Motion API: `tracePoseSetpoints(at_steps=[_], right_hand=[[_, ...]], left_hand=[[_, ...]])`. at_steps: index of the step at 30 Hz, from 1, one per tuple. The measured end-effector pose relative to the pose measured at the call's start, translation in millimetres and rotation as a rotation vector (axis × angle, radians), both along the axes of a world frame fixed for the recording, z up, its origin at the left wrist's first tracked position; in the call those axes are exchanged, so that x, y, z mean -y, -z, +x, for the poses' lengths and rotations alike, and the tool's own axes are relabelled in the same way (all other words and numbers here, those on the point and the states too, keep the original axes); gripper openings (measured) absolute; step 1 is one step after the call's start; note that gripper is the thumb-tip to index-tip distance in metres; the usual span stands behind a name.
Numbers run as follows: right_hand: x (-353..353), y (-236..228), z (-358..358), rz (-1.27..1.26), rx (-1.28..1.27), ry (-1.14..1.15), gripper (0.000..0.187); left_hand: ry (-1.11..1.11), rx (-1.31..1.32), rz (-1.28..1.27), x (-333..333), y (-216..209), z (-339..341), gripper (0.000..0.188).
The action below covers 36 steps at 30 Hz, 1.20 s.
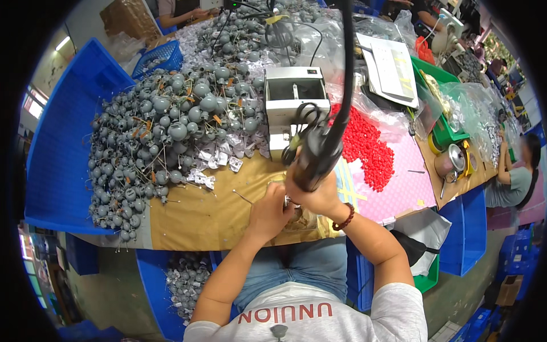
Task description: Assemble small toy components using a base jig and an electric screwdriver.
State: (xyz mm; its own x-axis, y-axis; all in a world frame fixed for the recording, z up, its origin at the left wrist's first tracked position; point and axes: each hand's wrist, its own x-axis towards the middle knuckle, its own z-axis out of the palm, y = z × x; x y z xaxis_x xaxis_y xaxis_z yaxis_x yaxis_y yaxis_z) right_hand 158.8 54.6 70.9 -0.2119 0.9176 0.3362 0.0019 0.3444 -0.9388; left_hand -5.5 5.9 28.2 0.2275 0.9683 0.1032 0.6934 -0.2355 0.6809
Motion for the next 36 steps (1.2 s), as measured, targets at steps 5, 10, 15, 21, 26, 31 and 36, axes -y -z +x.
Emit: tracePoseSetpoints(at_steps=[5, 10, 15, 21, 26, 31, 36], right_hand=[[-50, -20, 25, -0.188, -0.223, 0.404, 0.023], [-60, 55, 70, -0.005, -0.154, 0.524, 0.041], [12, 55, 30, 0.260, 0.490, 0.113, 0.026], [6, 77, -5, -0.198, 0.120, 0.240, 0.018], [4, 72, -22, -0.196, 0.095, 0.339, 0.019], [2, 71, -17, -0.245, 0.009, 0.283, 0.020], [17, 50, 17, -0.271, -0.014, -0.124, 0.020]], left_hand=[[-0.029, 0.001, 0.048, 6, 3, 3, 0.036], [0.004, 0.016, 0.205, 13, 4, 3, 0.032], [-0.012, -0.018, 0.290, 19, 7, 4, 0.034], [-0.008, -0.015, 0.313, 20, 6, 6, 0.034], [-0.018, -0.014, 0.329, 20, 10, 7, 0.034], [0.015, 0.006, 0.326, 20, 9, 7, 0.034], [0.170, 0.149, 0.193, 58, -21, -40, 0.035]])
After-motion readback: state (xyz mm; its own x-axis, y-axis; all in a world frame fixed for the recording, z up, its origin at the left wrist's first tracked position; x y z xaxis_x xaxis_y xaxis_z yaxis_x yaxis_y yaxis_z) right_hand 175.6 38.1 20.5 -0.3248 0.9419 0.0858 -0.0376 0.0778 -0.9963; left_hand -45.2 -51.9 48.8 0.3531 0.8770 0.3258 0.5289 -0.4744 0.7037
